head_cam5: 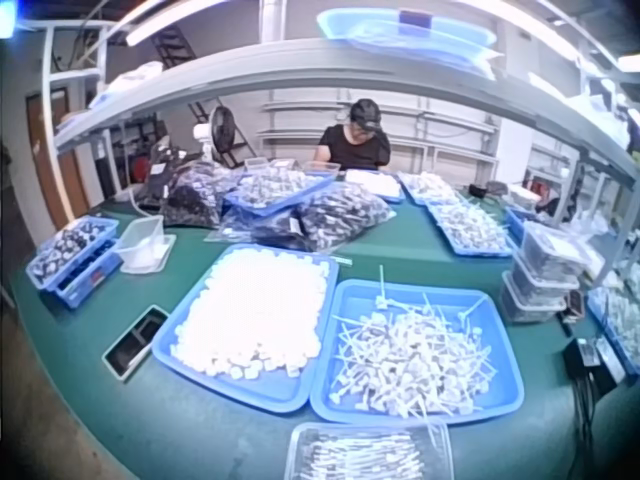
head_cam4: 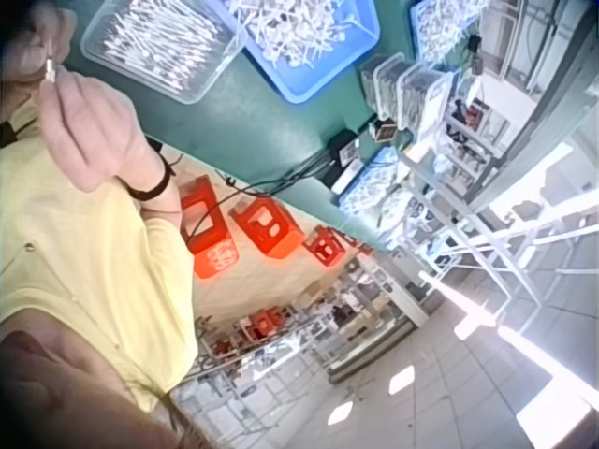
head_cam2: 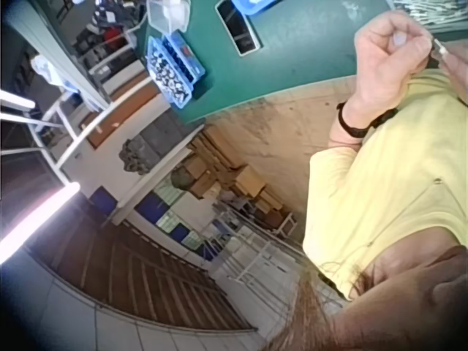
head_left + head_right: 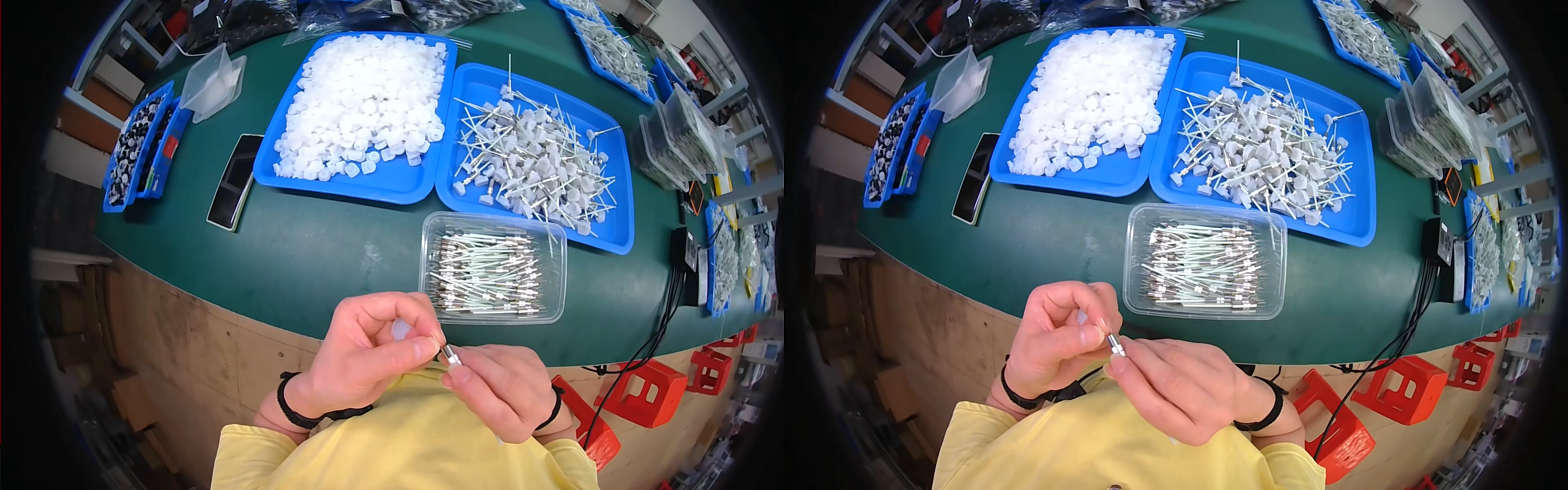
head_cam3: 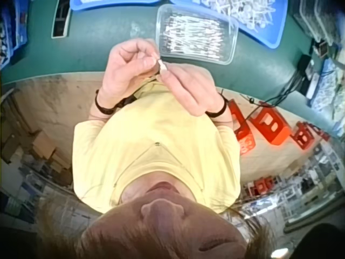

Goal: Assembling plastic nozzle components by inserting tubes into caps.

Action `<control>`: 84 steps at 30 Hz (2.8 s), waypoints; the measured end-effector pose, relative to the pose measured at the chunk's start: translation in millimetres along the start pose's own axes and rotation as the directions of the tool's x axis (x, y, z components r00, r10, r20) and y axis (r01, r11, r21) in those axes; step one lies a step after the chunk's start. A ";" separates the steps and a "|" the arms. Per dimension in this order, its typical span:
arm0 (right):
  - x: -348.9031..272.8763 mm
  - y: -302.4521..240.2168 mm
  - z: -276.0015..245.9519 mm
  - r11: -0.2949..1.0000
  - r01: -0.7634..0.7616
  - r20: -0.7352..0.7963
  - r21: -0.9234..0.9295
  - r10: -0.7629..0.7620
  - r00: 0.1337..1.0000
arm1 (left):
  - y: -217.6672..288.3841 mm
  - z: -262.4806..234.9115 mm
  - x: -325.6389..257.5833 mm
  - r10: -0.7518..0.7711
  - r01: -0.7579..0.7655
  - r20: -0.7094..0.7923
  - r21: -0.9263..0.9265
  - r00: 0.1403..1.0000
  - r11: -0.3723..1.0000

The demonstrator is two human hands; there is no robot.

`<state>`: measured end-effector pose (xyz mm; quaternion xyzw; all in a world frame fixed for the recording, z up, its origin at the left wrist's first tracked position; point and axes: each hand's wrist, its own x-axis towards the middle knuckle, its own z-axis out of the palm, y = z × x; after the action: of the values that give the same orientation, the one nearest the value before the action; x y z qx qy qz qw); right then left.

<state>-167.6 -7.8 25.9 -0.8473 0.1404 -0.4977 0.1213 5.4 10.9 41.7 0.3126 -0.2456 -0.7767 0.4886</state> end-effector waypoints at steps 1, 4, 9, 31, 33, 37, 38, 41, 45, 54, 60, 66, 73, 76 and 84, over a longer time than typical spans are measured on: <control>0.6 0.1 0.2 1.000 0.014 0.000 -0.003 -0.014 1.000 | -0.5 -1.5 -0.5 -0.007 0.008 0.022 -0.050 1.000 0.999; 0.0 1.0 3.4 0.995 0.068 -0.017 -0.068 -0.069 0.997 | 0.6 5.3 0.8 -0.004 0.005 -0.044 0.003 0.999 1.000; 2.0 1.5 4.8 0.989 0.103 -0.001 -0.101 -0.104 0.995 | -0.6 3.6 0.3 0.026 -0.024 -0.050 0.041 0.998 0.999; -21.2 2.4 -27.1 0.885 -0.450 -0.089 0.115 0.461 0.883 | -13.2 -3.4 23.1 0.023 -0.009 -0.108 0.131 0.994 0.991; -26.7 3.4 -32.4 0.845 -0.504 -0.126 0.178 0.528 0.840 | -9.5 11.7 30.3 0.004 -0.008 -0.148 -0.026 0.989 1.000; -35.3 4.1 -47.4 0.822 -0.511 -0.149 0.250 0.554 0.819 | -15.2 26.1 36.3 0.079 -0.067 -0.035 0.262 0.996 0.963; -37.9 3.4 -50.3 0.822 -0.506 -0.159 0.262 0.554 0.817 | -18.2 30.4 37.6 0.079 -0.066 -0.032 0.295 0.996 0.953; -44.7 2.4 -59.1 0.834 -0.481 -0.182 0.269 0.534 0.825 | -26.7 41.5 41.4 0.070 -0.055 -0.025 0.380 0.997 0.923; -40.5 0.3 -72.2 0.863 -0.437 -0.183 0.255 0.486 0.854 | -30.6 41.9 43.2 -0.026 0.012 0.071 0.185 0.997 0.983; -23.5 -11.2 -63.7 0.915 -0.324 -0.032 0.240 0.341 0.940 | -34.0 23.6 24.8 0.063 -0.069 0.244 0.017 0.968 0.997; -3.9 -12.0 -44.3 0.955 -0.198 0.000 0.221 0.203 0.979 | -17.3 6.7 11.3 0.115 -0.116 0.282 -0.013 0.953 0.993; 8.0 -7.2 -34.6 0.948 -0.155 0.041 0.276 0.150 0.988 | -9.7 -7.9 11.2 0.093 -0.074 0.304 -0.073 0.948 0.995; 9.4 -4.3 -34.5 0.969 -0.126 0.084 0.214 0.110 0.990 | -7.4 -12.5 15.5 0.108 -0.088 0.325 -0.076 0.939 0.993; 9.2 -4.4 -30.0 0.986 -0.085 0.021 0.145 0.082 0.996 | -7.9 -10.1 17.7 0.124 -0.111 0.317 -0.060 0.940 0.992; 8.1 -7.4 -26.8 0.995 -0.091 -0.051 0.046 0.093 0.994 | -10.5 -7.8 19.2 0.144 -0.130 0.298 -0.069 0.944 0.989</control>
<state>-186.5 -5.5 47.8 -0.8235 0.1715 -0.5169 0.1588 -1.6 -3.0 24.4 0.1605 -0.3199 -0.7851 0.5054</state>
